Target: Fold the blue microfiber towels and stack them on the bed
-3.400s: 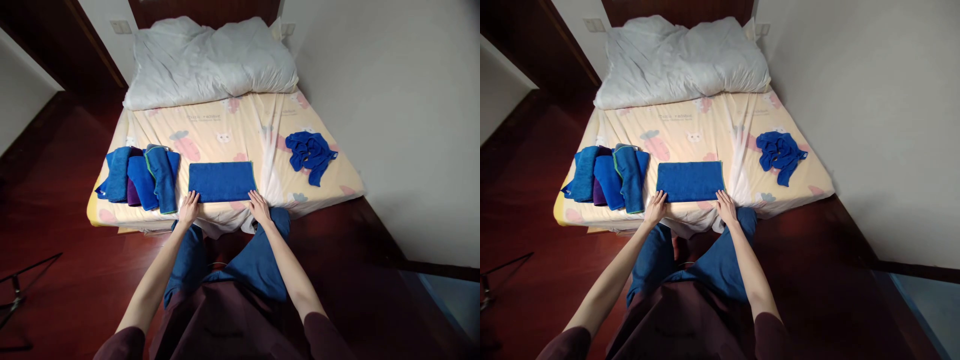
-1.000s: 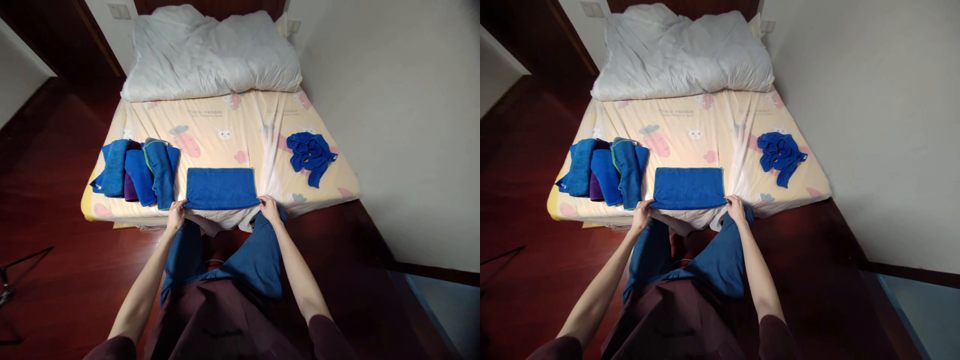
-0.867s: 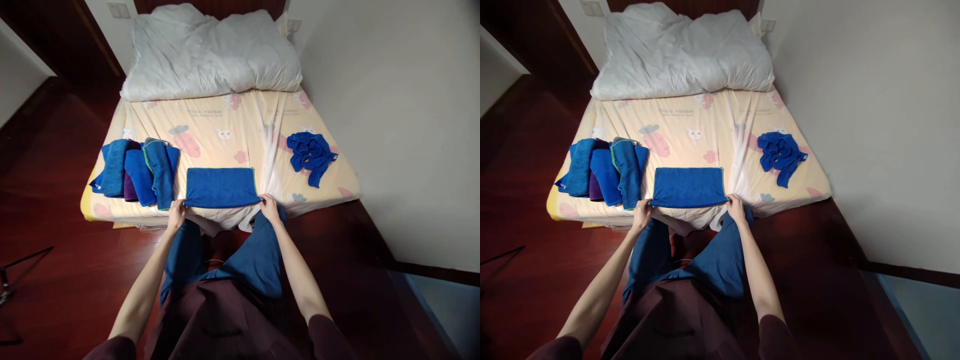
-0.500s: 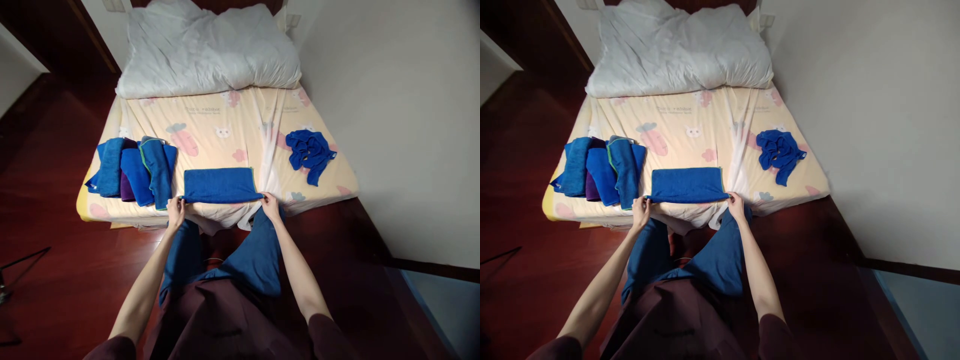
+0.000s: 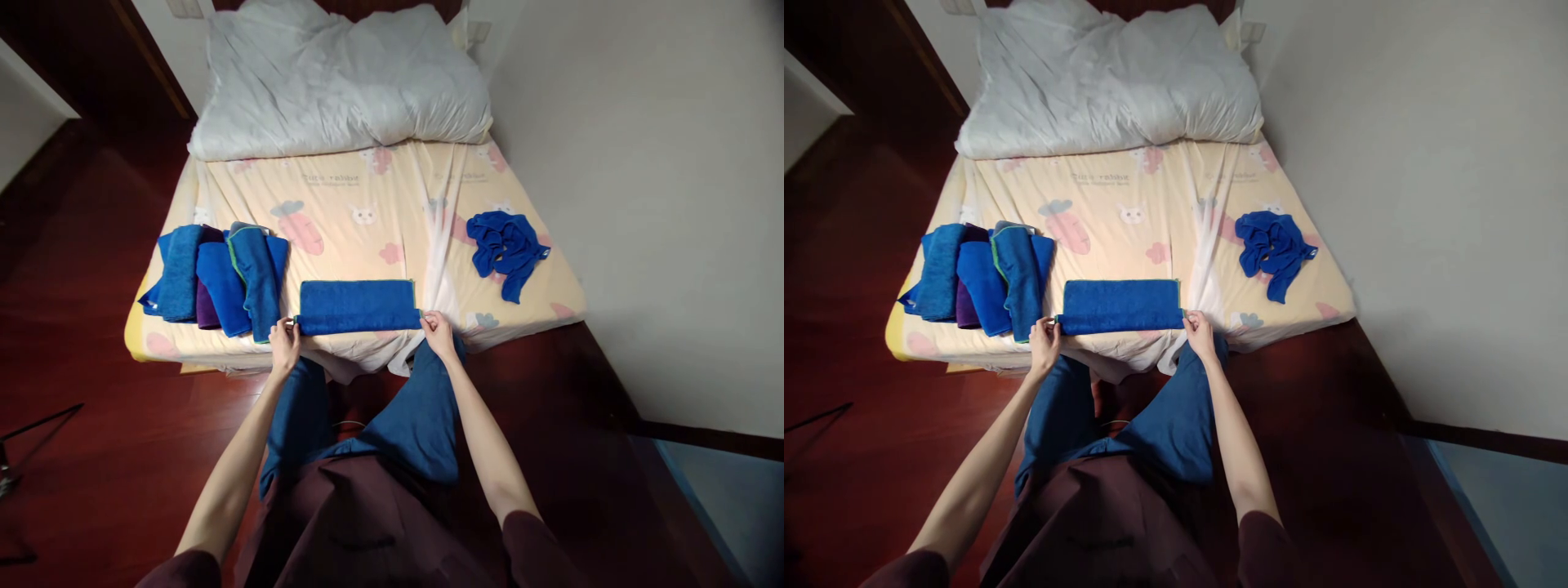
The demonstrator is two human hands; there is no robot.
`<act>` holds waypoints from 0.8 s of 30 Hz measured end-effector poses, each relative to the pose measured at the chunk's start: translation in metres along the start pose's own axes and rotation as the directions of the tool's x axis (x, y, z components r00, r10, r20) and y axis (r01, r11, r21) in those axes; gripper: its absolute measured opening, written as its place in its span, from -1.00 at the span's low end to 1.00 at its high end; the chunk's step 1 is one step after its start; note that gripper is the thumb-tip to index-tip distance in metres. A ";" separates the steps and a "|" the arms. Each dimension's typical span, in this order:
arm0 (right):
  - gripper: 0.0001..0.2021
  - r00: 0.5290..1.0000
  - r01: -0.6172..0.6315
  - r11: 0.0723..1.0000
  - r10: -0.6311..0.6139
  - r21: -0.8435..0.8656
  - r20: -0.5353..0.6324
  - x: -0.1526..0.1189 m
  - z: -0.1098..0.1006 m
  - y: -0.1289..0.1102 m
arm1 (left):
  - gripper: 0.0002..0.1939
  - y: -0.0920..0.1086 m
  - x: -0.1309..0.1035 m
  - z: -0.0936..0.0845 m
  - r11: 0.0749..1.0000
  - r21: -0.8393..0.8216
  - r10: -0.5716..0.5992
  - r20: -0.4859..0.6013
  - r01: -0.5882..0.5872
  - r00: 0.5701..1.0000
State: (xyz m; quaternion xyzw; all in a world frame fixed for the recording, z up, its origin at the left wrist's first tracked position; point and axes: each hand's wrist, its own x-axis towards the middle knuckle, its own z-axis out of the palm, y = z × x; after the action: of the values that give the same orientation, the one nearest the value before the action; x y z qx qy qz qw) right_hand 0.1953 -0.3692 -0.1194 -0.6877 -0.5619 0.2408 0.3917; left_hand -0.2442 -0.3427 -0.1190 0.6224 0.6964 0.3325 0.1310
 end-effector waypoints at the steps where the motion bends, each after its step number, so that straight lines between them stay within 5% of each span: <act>1: -0.64 1.000 -0.003 1.000 0.003 -0.003 -0.003 0.000 0.000 0.000 | -0.71 -0.001 0.000 0.000 1.000 0.004 0.000 0.004 0.000 1.000; 24: -0.85 0.999 -0.042 0.995 0.040 -0.096 -0.025 -0.002 0.006 0.002 | -0.72 -0.002 0.001 -0.002 0.998 0.043 0.035 0.072 -0.038 0.997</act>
State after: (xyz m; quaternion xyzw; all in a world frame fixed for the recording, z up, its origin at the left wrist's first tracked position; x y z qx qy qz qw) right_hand 0.1916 -0.3692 -0.1249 -0.7199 -0.5539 0.2136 0.3596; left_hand -0.2473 -0.3425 -0.1184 0.6493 0.6868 0.2970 0.1358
